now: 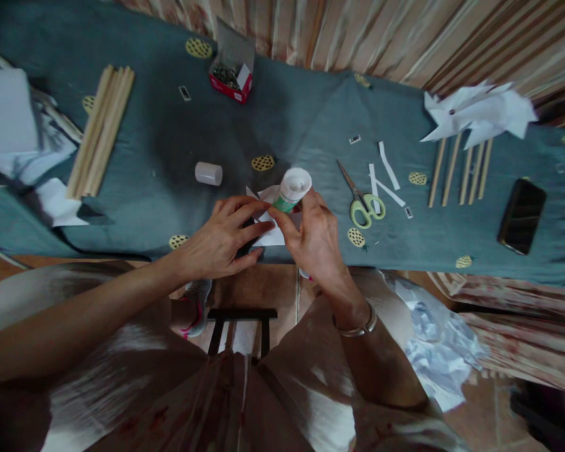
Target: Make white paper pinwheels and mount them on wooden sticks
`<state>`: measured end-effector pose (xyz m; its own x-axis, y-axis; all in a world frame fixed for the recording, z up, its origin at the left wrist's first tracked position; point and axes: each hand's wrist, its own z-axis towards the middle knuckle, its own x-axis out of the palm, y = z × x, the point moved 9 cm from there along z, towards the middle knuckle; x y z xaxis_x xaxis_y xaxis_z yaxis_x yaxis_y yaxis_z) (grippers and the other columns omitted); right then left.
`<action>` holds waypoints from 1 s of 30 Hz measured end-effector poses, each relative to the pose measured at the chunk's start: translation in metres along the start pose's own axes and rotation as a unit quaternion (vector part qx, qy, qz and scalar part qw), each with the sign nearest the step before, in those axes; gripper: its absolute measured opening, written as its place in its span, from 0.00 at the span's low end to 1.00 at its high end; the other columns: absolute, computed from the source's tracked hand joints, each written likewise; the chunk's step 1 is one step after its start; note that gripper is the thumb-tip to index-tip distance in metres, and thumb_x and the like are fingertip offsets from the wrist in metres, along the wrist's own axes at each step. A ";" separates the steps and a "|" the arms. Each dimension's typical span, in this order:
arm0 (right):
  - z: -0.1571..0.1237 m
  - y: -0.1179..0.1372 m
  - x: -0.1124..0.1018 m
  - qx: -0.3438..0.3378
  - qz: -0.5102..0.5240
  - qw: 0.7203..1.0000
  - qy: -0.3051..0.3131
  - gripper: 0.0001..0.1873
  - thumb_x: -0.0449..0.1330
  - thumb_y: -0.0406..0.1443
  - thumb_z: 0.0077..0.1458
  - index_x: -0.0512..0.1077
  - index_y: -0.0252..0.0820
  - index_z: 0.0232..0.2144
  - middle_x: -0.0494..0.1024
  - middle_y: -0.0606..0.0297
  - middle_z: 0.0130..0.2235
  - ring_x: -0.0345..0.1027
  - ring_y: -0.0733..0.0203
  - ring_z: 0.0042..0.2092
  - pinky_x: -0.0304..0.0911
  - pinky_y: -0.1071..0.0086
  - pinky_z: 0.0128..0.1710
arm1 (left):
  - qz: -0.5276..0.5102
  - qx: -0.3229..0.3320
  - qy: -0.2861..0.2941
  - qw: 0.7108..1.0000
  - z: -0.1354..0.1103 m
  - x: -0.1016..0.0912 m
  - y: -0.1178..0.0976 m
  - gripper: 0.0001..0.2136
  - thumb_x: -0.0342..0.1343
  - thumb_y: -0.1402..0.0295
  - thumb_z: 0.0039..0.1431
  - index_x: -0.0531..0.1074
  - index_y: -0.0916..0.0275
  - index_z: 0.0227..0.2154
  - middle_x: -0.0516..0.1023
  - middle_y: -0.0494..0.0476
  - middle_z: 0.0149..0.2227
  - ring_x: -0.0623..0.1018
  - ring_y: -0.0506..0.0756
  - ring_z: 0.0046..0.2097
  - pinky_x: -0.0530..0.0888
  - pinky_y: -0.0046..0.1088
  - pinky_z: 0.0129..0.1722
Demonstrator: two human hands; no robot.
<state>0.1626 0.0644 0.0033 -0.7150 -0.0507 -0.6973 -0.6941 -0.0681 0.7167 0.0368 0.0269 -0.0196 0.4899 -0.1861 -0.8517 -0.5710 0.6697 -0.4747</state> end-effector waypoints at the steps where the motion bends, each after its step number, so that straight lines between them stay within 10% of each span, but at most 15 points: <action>1: 0.000 0.000 0.000 0.000 0.001 1.000 0.001 0.13 0.63 0.47 0.56 0.69 0.47 0.38 0.77 0.59 0.37 0.72 0.51 0.40 0.64 0.62 0.38 | -0.002 -0.001 0.001 1.000 0.000 0.000 0.000 0.20 0.53 0.61 0.60 0.70 0.65 0.53 0.67 0.71 0.60 0.65 0.70 0.59 0.65 0.54 0.54; 30: -0.009 0.009 0.003 -0.119 -0.111 0.987 0.001 0.14 0.59 0.46 0.60 0.68 0.45 0.44 0.77 0.57 0.39 0.74 0.49 0.42 0.68 0.57 0.43 | -0.001 -0.003 0.001 1.000 0.000 -0.001 0.001 0.19 0.53 0.62 0.60 0.71 0.64 0.52 0.68 0.70 0.60 0.65 0.70 0.59 0.65 0.53 0.55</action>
<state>0.1551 0.0549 0.0081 -0.5478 -0.0102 -0.8365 -0.7938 -0.3093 0.5236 0.0362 0.0276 -0.0194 0.4902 -0.1887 -0.8510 -0.5741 0.6647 -0.4781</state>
